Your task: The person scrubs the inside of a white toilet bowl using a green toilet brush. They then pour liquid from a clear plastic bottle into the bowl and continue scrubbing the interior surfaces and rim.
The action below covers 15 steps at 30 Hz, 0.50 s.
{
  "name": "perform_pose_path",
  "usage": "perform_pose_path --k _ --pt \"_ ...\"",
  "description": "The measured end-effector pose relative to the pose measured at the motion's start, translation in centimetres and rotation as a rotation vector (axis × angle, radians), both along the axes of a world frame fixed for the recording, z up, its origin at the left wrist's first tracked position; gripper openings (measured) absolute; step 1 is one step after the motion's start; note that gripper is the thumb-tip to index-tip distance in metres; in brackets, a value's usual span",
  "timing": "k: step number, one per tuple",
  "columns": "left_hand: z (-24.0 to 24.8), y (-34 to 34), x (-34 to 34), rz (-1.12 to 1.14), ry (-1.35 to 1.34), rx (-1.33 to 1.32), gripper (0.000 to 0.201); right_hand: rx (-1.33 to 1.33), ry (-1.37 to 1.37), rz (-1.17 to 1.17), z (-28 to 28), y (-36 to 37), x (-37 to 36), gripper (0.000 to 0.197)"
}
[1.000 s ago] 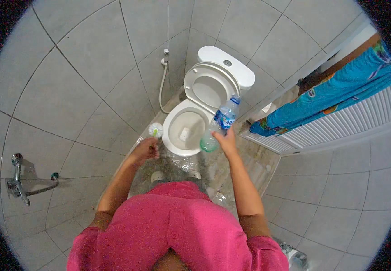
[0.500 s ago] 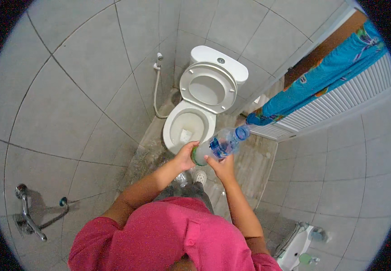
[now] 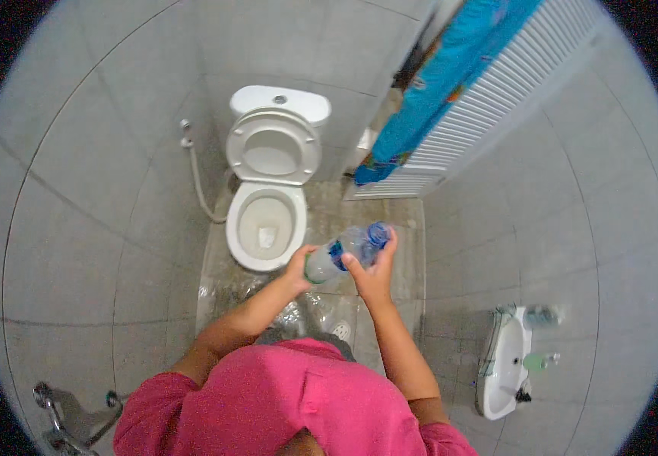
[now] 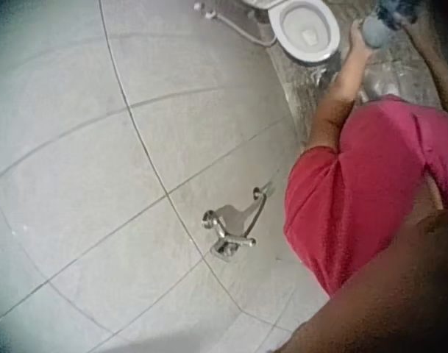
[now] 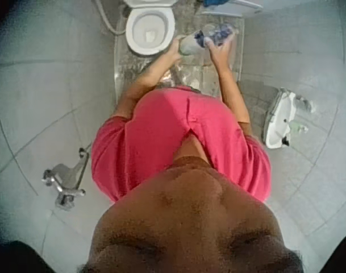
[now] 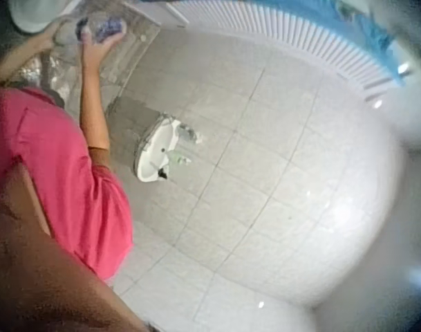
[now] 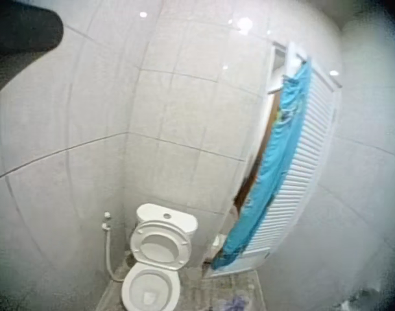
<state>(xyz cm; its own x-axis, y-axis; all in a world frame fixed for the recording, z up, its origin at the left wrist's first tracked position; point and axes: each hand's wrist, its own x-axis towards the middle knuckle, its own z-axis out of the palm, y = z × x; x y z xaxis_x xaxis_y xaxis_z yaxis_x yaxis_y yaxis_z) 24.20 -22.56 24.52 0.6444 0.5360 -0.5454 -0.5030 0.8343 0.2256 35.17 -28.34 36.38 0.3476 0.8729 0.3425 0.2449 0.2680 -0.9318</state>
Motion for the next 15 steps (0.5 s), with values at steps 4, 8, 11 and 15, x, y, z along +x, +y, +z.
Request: perform_pose_path --k 4,8,11,15 --pt "-1.5 0.4 1.8 -0.002 0.007 0.089 0.026 0.140 -0.188 -0.083 3.3 0.2 3.2 0.045" --pt "-0.6 -0.2 5.9 0.034 0.043 0.157 0.025 0.175 -0.725 -0.153 5.8 -1.8 8.2 0.022" --pt "1.3 -1.3 9.7 -0.008 0.085 0.160 0.024 0.151 -0.995 -0.134 6.5 -3.7 13.1 0.021" --pt "-0.1 -2.1 14.9 -0.046 0.082 0.211 0.021 0.120 -0.555 0.016 7.3 -6.8 18.5 0.029"
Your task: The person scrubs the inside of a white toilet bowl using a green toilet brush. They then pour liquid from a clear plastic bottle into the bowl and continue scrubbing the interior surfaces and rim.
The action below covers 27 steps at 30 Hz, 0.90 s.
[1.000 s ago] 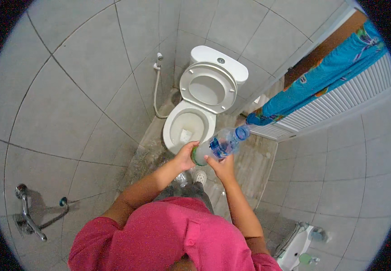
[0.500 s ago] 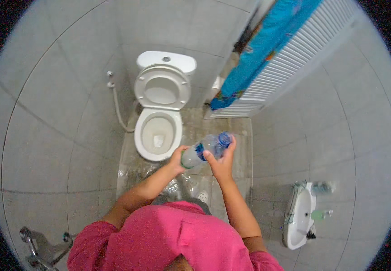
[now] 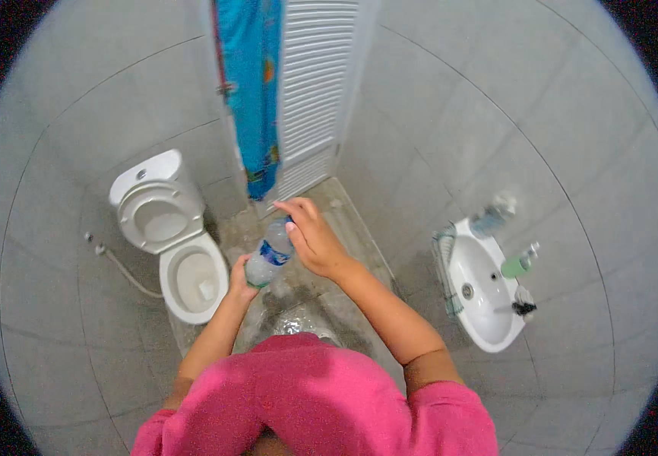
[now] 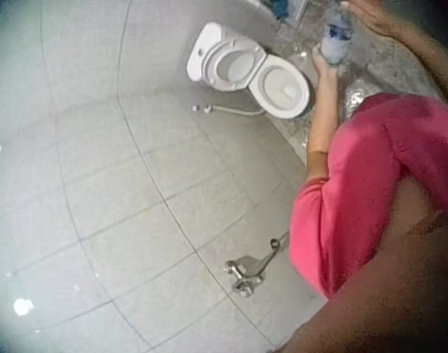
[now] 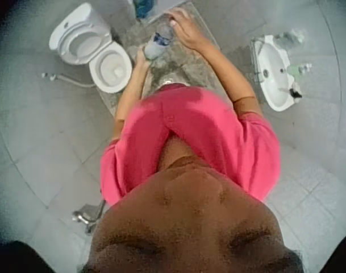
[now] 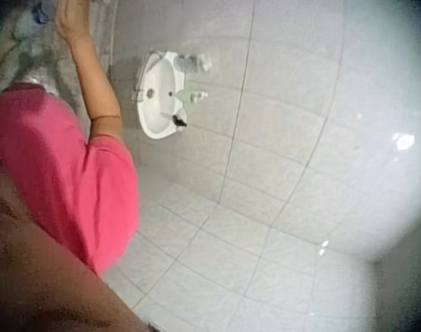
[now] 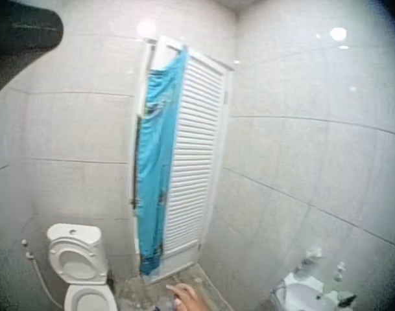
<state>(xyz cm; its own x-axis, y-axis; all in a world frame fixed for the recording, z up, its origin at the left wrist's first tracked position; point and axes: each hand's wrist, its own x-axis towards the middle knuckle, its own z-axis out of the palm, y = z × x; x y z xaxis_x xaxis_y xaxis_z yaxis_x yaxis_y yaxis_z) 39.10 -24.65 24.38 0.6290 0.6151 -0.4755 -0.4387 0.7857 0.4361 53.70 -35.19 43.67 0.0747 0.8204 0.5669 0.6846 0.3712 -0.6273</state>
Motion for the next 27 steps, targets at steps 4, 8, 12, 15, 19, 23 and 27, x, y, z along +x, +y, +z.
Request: perform_pose_path --k 4,8,12,15,19,23,27 --pt "1.0 -2.6 6.3 -0.066 0.048 -0.014 0.020 -0.091 -0.048 -0.095 -0.3 -4.1 7.1 0.030" --pt "-0.8 -4.4 11.4 -0.113 0.093 0.067 0.018 -0.224 -0.125 -0.455 -0.5 -7.4 11.9 0.029" --pt "-1.7 -7.8 16.8 -0.124 0.164 0.147 0.013 -0.476 -0.222 -0.864 -1.1 -10.7 16.0 0.045" --pt "-3.6 -8.7 19.0 -0.115 0.197 0.214 0.011 -0.544 -0.239 -0.922 -0.8 -12.5 17.5 0.044" --pt "-1.7 -10.6 23.0 -0.226 0.194 0.328 0.013 -0.341 -0.040 -0.711 -0.5 -16.7 19.4 0.036" --pt "0.6 -10.8 25.0 -0.424 0.260 0.169 0.016 -0.268 0.050 -0.945 0.6 -20.8 23.6 0.029" --pt "0.7 -9.2 23.9 -0.631 0.241 0.111 0.028 -0.243 -0.216 -1.271 2.6 -24.2 29.8 0.027"
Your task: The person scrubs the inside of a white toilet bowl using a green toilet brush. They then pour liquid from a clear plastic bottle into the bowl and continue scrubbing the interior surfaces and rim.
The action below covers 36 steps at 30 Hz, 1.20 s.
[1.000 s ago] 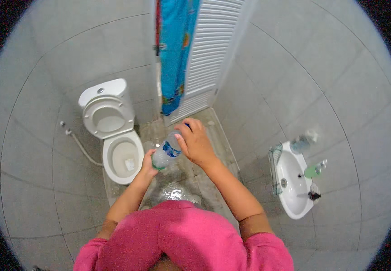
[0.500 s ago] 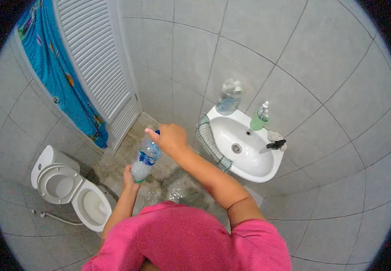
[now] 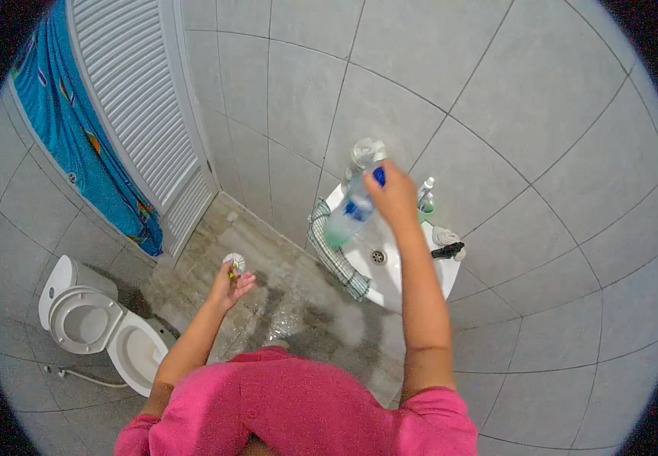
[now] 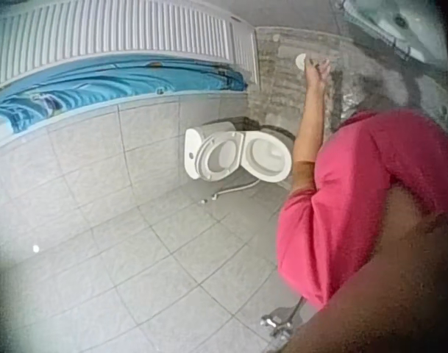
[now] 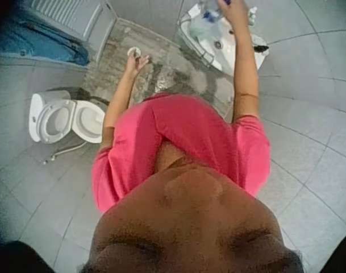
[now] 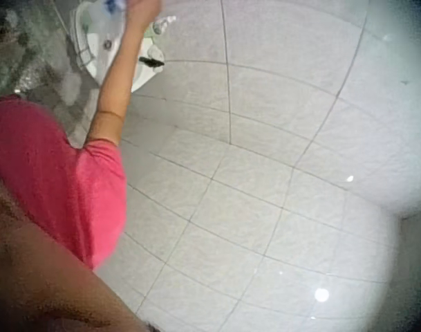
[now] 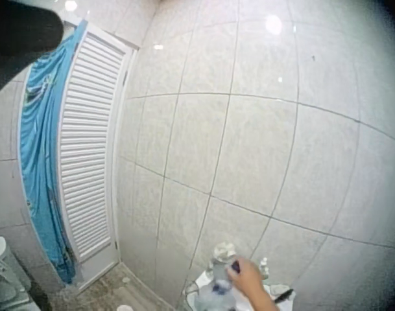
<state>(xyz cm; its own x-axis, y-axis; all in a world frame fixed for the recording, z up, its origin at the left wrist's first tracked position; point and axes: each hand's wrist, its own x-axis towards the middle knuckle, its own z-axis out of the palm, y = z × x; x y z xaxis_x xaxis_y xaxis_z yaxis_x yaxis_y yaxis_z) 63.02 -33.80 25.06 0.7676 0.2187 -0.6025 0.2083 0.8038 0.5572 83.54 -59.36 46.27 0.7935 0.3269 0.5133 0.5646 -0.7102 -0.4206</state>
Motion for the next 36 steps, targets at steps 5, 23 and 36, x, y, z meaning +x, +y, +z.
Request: perform_pose_path --k 5,23,36 --pt "-0.6 1.6 -2.3 -0.129 0.025 0.034 0.027 -0.255 -0.039 -0.285 -1.3 -2.2 8.0 0.031" --pt "1.0 6.8 -18.5 -0.043 -0.046 0.289 0.015 -0.052 -0.379 -0.325 -2.3 4.4 1.6 0.046" --pt "-2.5 9.1 -34.4 0.440 -0.058 0.730 0.014 -0.106 2.456 0.794 -26.3 35.3 -41.9 0.035"
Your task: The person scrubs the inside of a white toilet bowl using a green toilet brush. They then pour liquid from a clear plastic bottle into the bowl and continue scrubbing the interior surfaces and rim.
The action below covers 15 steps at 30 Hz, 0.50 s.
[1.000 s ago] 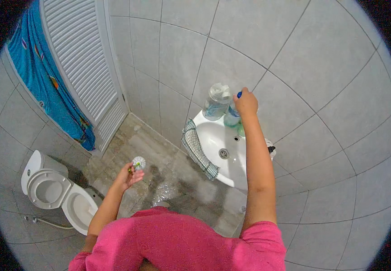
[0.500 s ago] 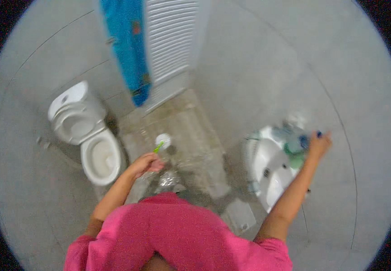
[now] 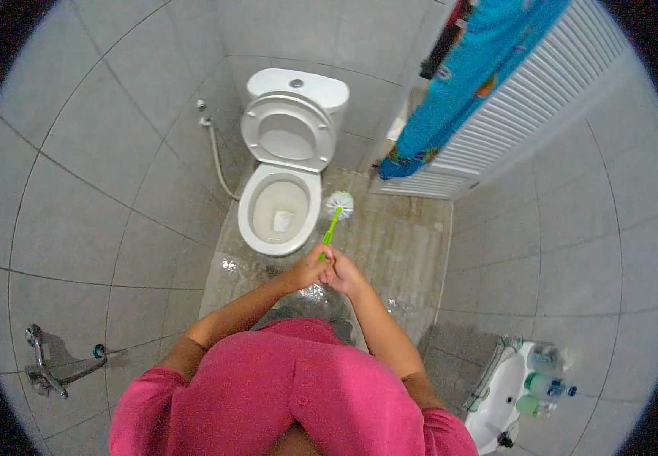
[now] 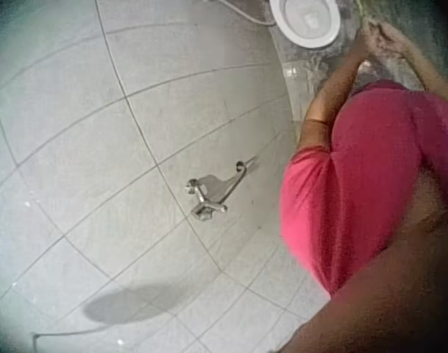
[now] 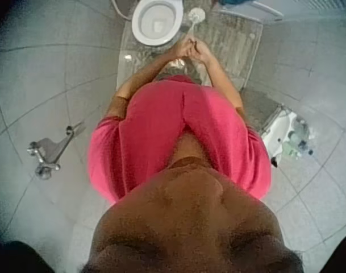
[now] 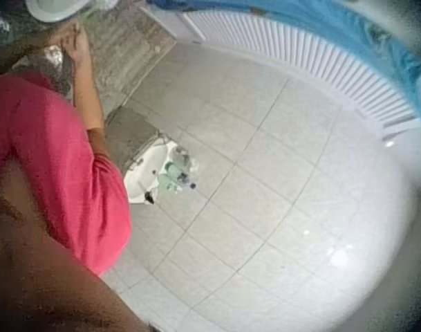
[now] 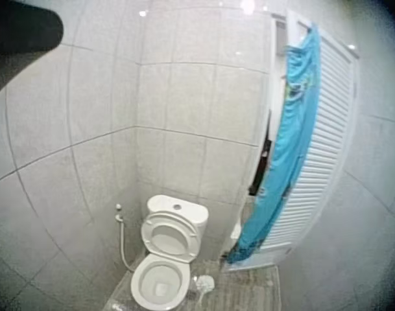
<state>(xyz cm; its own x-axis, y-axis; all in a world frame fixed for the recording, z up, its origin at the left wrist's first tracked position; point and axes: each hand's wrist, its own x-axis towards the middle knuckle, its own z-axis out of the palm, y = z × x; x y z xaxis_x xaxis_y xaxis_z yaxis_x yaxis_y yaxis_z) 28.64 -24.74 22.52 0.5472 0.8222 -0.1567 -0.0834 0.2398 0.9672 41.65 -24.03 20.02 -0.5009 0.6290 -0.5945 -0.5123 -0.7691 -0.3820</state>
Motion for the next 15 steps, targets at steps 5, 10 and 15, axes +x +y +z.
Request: perform_pose_path --k 5,10,15 --pt "-1.1 1.9 -7.4 0.072 0.362 0.178 0.031 0.106 -0.055 0.257 -1.4 4.9 -6.9 0.024" --pt "-5.5 3.3 -12.6 0.308 0.031 0.196 0.045 0.077 -0.475 0.483 -4.4 10.5 -13.0 0.019" --pt "-9.4 4.2 -18.3 0.572 0.407 -0.197 0.044 0.647 -1.445 1.024 -10.4 19.2 -10.3 0.027"
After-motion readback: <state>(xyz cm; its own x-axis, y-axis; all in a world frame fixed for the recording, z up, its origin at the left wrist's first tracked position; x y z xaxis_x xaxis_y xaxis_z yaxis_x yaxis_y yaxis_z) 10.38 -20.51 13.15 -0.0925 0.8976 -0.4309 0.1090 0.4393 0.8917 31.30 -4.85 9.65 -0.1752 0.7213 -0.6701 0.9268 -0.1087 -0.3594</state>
